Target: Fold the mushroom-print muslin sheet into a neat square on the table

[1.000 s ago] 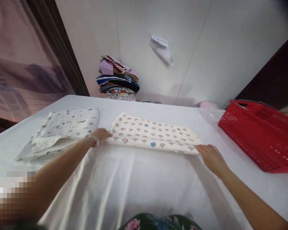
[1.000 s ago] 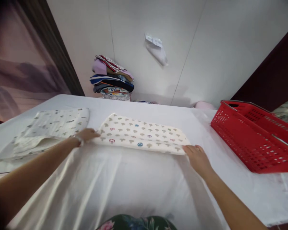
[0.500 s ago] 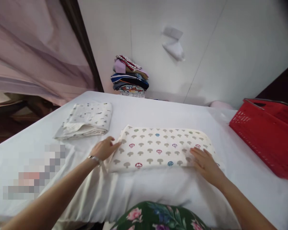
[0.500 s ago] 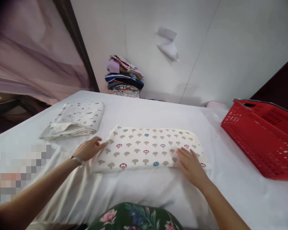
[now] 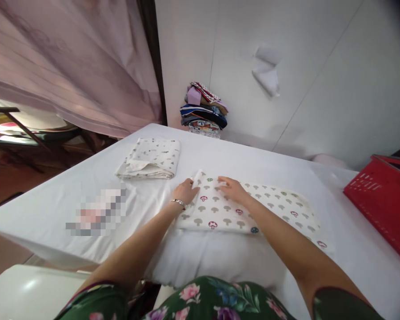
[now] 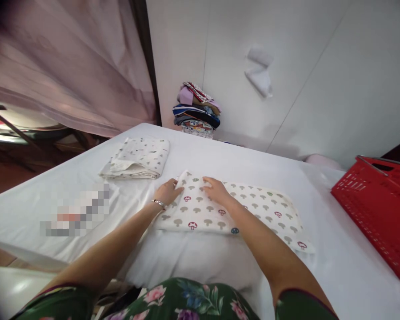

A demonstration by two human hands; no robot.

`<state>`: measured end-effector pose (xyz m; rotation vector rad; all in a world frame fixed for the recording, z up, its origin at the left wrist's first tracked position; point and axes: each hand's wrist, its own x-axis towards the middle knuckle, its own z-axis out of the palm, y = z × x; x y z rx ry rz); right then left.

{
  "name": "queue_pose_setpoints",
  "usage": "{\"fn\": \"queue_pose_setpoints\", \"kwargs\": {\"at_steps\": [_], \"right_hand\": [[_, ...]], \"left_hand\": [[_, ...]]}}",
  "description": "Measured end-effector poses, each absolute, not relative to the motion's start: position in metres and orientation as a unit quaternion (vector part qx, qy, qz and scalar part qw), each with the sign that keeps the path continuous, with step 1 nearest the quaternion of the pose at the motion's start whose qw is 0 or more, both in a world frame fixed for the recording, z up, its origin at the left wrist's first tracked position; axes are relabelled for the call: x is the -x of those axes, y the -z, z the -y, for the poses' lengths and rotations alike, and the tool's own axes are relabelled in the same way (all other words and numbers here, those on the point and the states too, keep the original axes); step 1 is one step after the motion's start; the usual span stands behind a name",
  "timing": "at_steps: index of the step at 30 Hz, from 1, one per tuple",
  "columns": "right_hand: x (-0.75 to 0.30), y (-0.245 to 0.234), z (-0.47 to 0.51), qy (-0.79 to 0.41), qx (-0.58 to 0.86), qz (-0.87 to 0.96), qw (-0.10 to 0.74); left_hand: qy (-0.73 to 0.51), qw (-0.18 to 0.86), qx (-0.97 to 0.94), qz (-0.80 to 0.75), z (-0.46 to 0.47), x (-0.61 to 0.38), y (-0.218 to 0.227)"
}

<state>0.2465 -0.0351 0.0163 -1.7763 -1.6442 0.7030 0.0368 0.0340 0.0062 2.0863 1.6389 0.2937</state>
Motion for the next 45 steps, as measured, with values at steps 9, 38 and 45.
{"fn": "queue_pose_setpoints", "kwargs": {"at_steps": [9,38,45], "right_hand": [[-0.211,-0.008,-0.069,-0.347,0.643,0.630,0.264],[-0.234,-0.091,-0.049,-0.593,0.468,0.643,0.129],[-0.223,-0.091,-0.052,-0.614,0.425,0.659,0.083]], "left_hand": [[-0.142,0.265,-0.760,-0.576,-0.029,-0.037,0.005],[-0.102,0.243,-0.775,-0.575,-0.076,-0.027,0.006],[-0.226,0.382,-0.726,-0.526,-0.076,-0.039,0.007]]}}
